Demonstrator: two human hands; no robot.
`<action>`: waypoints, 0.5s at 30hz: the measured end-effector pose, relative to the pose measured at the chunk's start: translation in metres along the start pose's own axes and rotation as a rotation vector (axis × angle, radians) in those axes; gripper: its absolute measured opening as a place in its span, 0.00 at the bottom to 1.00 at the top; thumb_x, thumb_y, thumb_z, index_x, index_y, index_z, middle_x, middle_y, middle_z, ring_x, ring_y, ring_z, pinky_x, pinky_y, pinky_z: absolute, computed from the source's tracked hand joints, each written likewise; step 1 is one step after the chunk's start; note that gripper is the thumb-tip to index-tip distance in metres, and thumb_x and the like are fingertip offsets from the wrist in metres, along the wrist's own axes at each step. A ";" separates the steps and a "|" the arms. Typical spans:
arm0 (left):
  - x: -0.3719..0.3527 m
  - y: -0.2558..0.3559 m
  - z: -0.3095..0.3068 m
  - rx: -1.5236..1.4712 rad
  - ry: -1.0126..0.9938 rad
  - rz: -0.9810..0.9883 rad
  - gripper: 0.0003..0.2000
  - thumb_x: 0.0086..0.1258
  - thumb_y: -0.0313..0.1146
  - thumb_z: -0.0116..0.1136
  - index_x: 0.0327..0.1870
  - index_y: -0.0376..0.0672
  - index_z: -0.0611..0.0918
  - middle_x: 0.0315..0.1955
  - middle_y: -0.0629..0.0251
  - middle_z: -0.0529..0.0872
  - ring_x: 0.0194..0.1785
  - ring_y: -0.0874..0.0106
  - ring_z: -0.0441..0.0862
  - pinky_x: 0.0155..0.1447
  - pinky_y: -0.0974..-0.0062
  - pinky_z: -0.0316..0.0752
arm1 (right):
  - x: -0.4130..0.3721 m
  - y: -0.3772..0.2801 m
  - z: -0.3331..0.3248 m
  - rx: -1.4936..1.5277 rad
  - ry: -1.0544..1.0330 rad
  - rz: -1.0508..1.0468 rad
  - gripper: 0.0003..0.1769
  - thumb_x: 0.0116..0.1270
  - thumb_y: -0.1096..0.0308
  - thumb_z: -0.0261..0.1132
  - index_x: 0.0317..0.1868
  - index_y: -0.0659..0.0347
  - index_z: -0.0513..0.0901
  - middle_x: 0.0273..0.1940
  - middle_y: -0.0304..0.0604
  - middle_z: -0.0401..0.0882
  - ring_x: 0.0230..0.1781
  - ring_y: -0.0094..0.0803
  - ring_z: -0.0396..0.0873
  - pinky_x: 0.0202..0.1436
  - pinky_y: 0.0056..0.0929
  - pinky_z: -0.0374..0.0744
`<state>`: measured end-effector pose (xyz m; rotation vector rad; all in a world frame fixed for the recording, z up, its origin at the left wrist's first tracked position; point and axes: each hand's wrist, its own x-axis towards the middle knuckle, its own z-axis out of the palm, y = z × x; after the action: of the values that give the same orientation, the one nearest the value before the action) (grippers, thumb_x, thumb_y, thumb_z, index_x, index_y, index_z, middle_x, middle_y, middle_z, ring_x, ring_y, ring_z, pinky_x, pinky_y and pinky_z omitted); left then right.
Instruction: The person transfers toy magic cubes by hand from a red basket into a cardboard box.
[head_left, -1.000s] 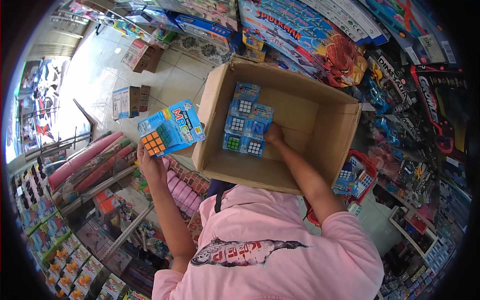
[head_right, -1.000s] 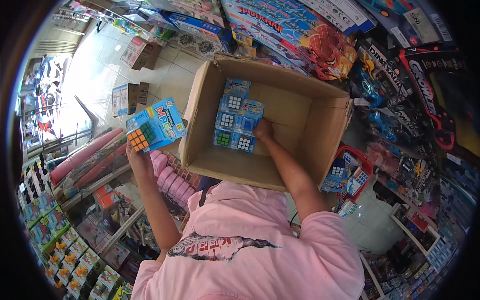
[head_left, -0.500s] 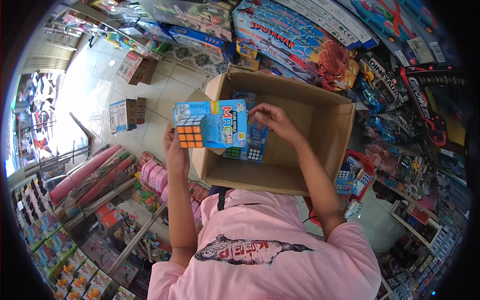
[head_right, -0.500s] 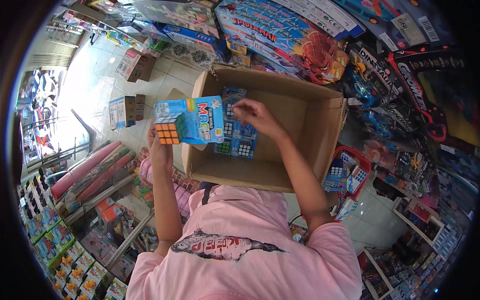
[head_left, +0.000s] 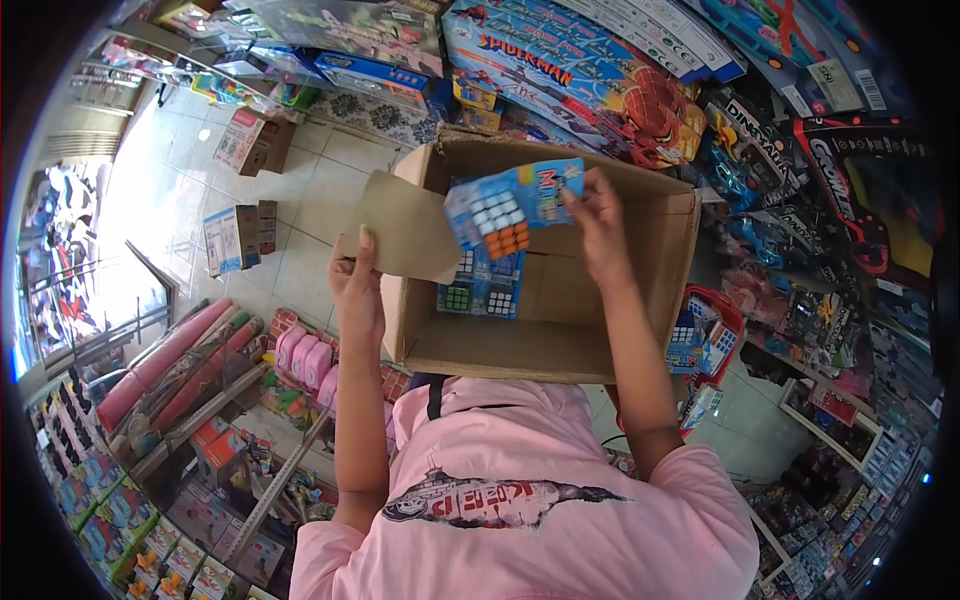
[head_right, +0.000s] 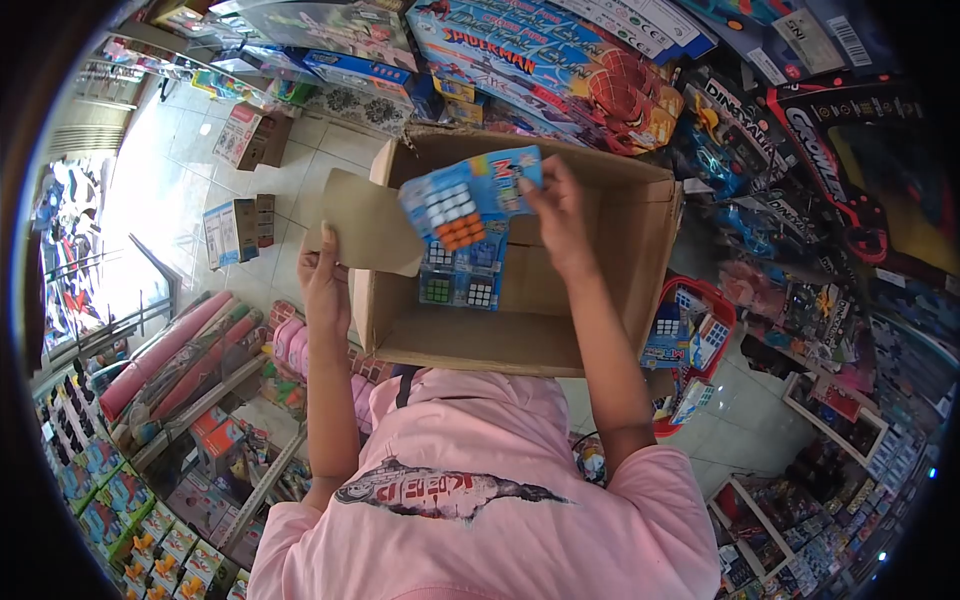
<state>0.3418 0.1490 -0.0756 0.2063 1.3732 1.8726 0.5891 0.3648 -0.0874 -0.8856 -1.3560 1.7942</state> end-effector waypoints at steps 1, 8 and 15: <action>0.002 0.001 -0.005 -0.021 0.031 0.006 0.13 0.82 0.33 0.58 0.62 0.38 0.80 0.55 0.62 0.88 0.55 0.73 0.86 0.60 0.73 0.82 | 0.003 0.002 -0.010 -0.017 0.055 0.008 0.07 0.78 0.67 0.66 0.46 0.60 0.78 0.41 0.30 0.84 0.42 0.14 0.79 0.49 0.24 0.78; -0.001 0.016 -0.022 -0.079 0.068 0.063 0.14 0.82 0.32 0.59 0.63 0.38 0.79 0.58 0.62 0.87 0.58 0.74 0.86 0.63 0.73 0.81 | 0.019 0.113 -0.070 -0.760 0.126 -0.039 0.12 0.78 0.66 0.65 0.56 0.60 0.82 0.44 0.47 0.88 0.43 0.36 0.87 0.50 0.33 0.81; -0.012 0.026 -0.023 -0.063 0.134 0.079 0.15 0.82 0.33 0.59 0.63 0.38 0.79 0.58 0.62 0.87 0.59 0.73 0.86 0.64 0.73 0.82 | 0.053 0.173 -0.048 -0.945 -0.212 -0.065 0.16 0.73 0.69 0.67 0.60 0.60 0.84 0.52 0.57 0.87 0.54 0.58 0.84 0.58 0.48 0.81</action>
<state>0.3252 0.1214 -0.0588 0.1054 1.4107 2.0234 0.5800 0.3987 -0.2714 -1.0976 -2.4058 1.1633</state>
